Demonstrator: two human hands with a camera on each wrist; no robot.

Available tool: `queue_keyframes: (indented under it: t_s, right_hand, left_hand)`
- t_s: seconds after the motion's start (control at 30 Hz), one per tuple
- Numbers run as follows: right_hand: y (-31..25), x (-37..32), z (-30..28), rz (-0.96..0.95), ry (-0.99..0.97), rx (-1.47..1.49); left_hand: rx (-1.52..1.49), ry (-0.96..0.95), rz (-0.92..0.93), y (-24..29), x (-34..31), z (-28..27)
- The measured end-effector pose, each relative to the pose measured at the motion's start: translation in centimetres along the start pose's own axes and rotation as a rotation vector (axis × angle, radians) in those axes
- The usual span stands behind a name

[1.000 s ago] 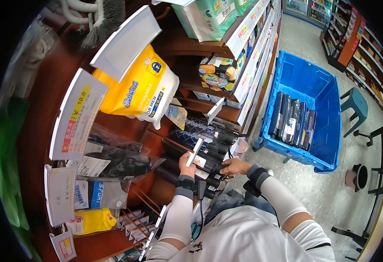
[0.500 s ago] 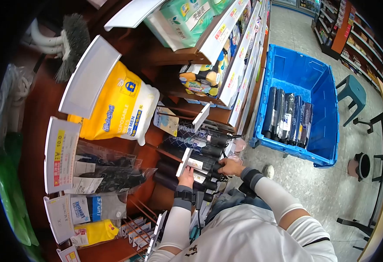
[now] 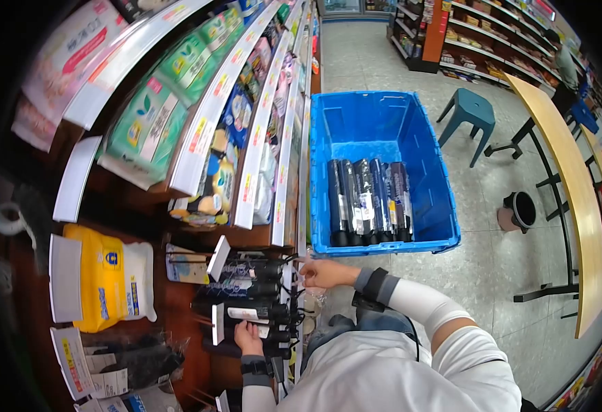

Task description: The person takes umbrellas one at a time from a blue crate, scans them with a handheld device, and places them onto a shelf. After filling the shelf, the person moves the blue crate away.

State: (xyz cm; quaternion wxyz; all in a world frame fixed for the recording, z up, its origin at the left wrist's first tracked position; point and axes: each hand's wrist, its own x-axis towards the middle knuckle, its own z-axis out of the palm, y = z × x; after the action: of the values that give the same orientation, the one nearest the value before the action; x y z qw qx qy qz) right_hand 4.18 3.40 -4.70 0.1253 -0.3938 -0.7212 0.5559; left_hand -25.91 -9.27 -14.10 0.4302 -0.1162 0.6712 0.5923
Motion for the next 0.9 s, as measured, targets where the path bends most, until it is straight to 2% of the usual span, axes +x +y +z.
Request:
queue_keyframes:
  t_s: [0.1, 0.17, 0.23, 0.27, 0.37, 0.43, 0.5, 0.53, 0.57, 0.6, 0.63, 0.7, 0.77, 0.83, 0.9]
  right_hand:
    - [1.8, -0.7, -4.7, -0.089, 0.139, 0.027]
    - [2.9, -1.5, -8.4, -0.071, 0.274, 0.073]
    - [4.3, -2.1, -12.3, 0.034, 0.360, 0.153]
    - [5.3, -2.3, -14.1, 0.093, 0.428, 0.186]
    - [12.7, -2.3, -18.0, 0.297, 0.613, 0.335]
    - [16.9, -3.4, -19.3, 0.526, 0.707, 0.155]
    - [24.8, -3.3, -19.5, 0.672, 0.627, -0.154]
    - [25.5, -3.9, -19.2, 0.690, 0.636, -0.127]
    - [26.1, -4.3, -18.8, 0.706, 0.644, -0.100]
    - [24.3, -4.9, -19.0, 0.803, 0.504, -0.089]
    - [24.7, -4.8, -18.7, 0.807, 0.456, -0.080]
    - [25.3, -4.1, -18.0, 0.776, 0.483, 0.023]
    - [25.9, -3.0, -17.9, 0.803, 0.389, 0.090]
    - [25.7, -1.9, -17.4, 0.797, 0.317, 0.073]
    - [25.6, -0.4, -17.0, 0.803, 0.272, 0.082]
  left_hand:
    - [0.034, -0.027, 0.008, -0.8, -0.1, -0.6]
    - [0.041, -0.021, 0.032, -1.1, -1.2, -0.4]
    - [0.038, 0.007, 0.064, -1.3, -2.1, -0.1]
    - [0.022, 0.081, 0.067, -1.4, -2.6, 0.4]
    - [0.086, 0.070, 0.074, -1.5, -2.6, 0.2]
    - [0.083, 0.082, 0.088, -2.0, -1.7, -0.5]
    - [0.082, 0.100, 0.103, -2.1, -2.1, -0.5]
    - [0.073, 0.128, 0.111, -2.3, -3.0, -0.4]
    - [0.064, 0.155, 0.120, -2.4, -3.9, -0.3]
    - [0.069, 0.167, 0.099, -2.2, -5.3, 0.2]
    - [0.073, 0.178, 0.111, -2.4, -5.8, 0.3]
    - [0.112, 0.183, 0.076, -2.8, -6.6, -0.2]
    - [0.137, 0.142, 0.099, -3.1, -7.8, 0.0]
    - [0.161, 0.270, 0.079, -3.5, -8.1, 0.3]
    - [0.165, 0.313, 0.099, -3.8, -8.6, 0.4]
